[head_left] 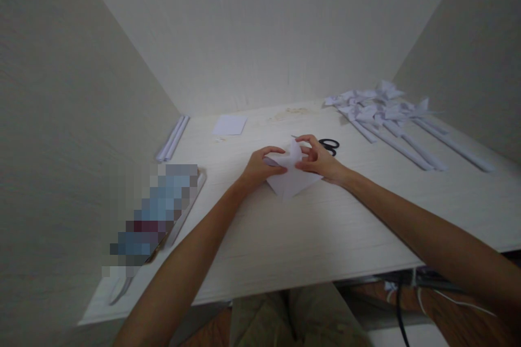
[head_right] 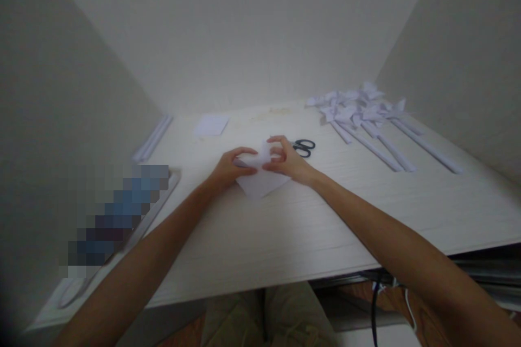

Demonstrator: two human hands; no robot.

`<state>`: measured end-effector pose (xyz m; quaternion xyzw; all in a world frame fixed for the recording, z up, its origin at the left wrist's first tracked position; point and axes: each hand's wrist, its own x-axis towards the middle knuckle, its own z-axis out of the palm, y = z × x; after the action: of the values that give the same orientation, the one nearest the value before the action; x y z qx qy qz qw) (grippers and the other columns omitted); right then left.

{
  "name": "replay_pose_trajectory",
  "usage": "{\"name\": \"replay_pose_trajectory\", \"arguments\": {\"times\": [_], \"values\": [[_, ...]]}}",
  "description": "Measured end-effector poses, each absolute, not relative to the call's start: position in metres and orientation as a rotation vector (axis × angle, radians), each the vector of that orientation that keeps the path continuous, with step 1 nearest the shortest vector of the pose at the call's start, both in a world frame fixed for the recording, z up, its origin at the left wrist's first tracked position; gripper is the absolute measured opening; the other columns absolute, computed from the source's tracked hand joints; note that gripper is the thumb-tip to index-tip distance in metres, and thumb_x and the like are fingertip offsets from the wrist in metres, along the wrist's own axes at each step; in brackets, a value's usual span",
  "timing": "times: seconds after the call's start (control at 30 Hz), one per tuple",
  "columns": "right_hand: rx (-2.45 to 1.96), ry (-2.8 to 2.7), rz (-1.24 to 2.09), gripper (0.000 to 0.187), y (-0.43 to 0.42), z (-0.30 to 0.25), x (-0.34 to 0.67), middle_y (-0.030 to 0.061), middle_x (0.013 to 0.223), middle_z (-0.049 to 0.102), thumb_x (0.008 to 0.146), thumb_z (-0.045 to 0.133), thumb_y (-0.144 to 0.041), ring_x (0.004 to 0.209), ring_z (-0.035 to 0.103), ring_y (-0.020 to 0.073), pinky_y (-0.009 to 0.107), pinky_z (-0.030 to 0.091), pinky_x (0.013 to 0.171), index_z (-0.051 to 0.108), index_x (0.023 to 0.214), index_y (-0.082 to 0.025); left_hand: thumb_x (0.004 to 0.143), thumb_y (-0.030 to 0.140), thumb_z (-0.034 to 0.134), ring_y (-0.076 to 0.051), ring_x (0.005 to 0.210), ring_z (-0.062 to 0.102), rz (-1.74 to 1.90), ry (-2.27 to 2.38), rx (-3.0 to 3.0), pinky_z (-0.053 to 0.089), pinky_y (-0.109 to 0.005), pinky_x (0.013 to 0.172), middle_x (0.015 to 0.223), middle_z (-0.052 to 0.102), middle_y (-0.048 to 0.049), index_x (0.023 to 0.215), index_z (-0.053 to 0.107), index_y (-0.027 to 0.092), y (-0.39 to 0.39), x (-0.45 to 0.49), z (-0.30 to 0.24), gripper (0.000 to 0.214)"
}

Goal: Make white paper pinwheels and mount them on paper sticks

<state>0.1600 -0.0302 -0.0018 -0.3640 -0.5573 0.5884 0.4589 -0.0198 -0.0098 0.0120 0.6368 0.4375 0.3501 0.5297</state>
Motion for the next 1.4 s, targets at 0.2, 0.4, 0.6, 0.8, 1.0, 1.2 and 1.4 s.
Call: {"name": "replay_pose_trajectory", "arguments": {"times": [0.2,0.4,0.6,0.8,1.0,1.2,1.4], "values": [[-0.850,-1.188,1.311,0.044,-0.026,0.000,0.162,-0.0039,0.075,0.056,0.070,0.055,-0.053,0.064,0.056,0.0107,0.028,0.047,0.063,0.034,0.101,-0.030,0.041,0.018,0.074,-0.013,0.061,0.055,1.156,1.079,1.062,0.044,-0.027,0.060,0.070,0.062,-0.0025,0.089,0.058,0.011,-0.007,-0.017,0.011,0.051],[-0.808,-1.421,1.171,0.052,-0.026,-0.004,0.162,-0.0004,0.086,0.059,0.067,0.063,-0.036,0.068,0.060,0.0114,0.030,0.048,0.068,0.038,0.113,-0.029,0.043,0.019,0.073,-0.013,0.064,0.056,1.254,1.017,0.920,0.044,-0.027,0.063,0.074,0.062,-0.0039,0.086,0.058,0.011,-0.005,-0.018,0.010,0.046],[-0.916,-1.682,1.013,0.014,-0.030,-0.004,0.158,0.0024,0.075,0.062,0.065,0.064,-0.026,0.063,0.057,0.0122,0.029,0.048,0.061,0.065,0.078,-0.020,0.044,0.019,0.072,-0.013,0.063,0.055,1.243,0.987,0.907,0.043,-0.026,0.062,0.072,0.062,-0.0036,0.084,0.058,0.010,-0.006,-0.016,0.012,0.044],[-0.997,-1.608,0.892,0.016,-0.027,-0.004,0.155,0.0019,0.062,0.062,0.059,0.070,-0.035,0.055,0.054,0.0121,0.027,0.044,0.050,0.065,0.059,-0.019,0.043,0.018,0.073,-0.012,0.059,0.055,1.263,1.062,0.942,0.044,-0.026,0.061,0.068,0.061,-0.0015,0.085,0.058,0.011,-0.011,-0.008,0.011,0.046],[-1.128,-1.484,0.966,0.025,-0.026,-0.007,0.149,0.0012,0.051,0.059,0.058,0.069,-0.040,0.045,0.049,0.0091,0.022,0.037,0.042,0.063,0.057,-0.016,0.043,0.018,0.073,-0.012,0.060,0.055,1.273,1.141,1.038,0.043,-0.025,0.059,0.069,0.061,-0.0011,0.086,0.059,0.013,-0.016,-0.001,0.009,0.046],[-1.122,-1.345,0.997,0.023,-0.026,-0.010,0.149,0.0018,0.061,0.060,0.056,0.071,-0.036,0.053,0.053,0.0108,0.024,0.040,0.048,0.060,0.057,-0.016,0.045,0.018,0.071,-0.012,0.059,0.055,1.267,1.128,1.041,0.044,-0.026,0.060,0.068,0.061,-0.0008,0.085,0.059,0.013,-0.019,0.001,0.011,0.043],[-1.171,-1.377,0.979,0.026,-0.027,-0.009,0.149,0.0001,0.056,0.056,0.058,0.069,-0.040,0.048,0.046,0.0086,0.023,0.033,0.044,0.059,0.056,-0.016,0.043,0.020,0.074,-0.013,0.060,0.056,1.264,1.134,1.043,0.044,-0.026,0.061,0.070,0.062,-0.0023,0.086,0.059,0.012,-0.019,0.001,0.011,0.046]]}}
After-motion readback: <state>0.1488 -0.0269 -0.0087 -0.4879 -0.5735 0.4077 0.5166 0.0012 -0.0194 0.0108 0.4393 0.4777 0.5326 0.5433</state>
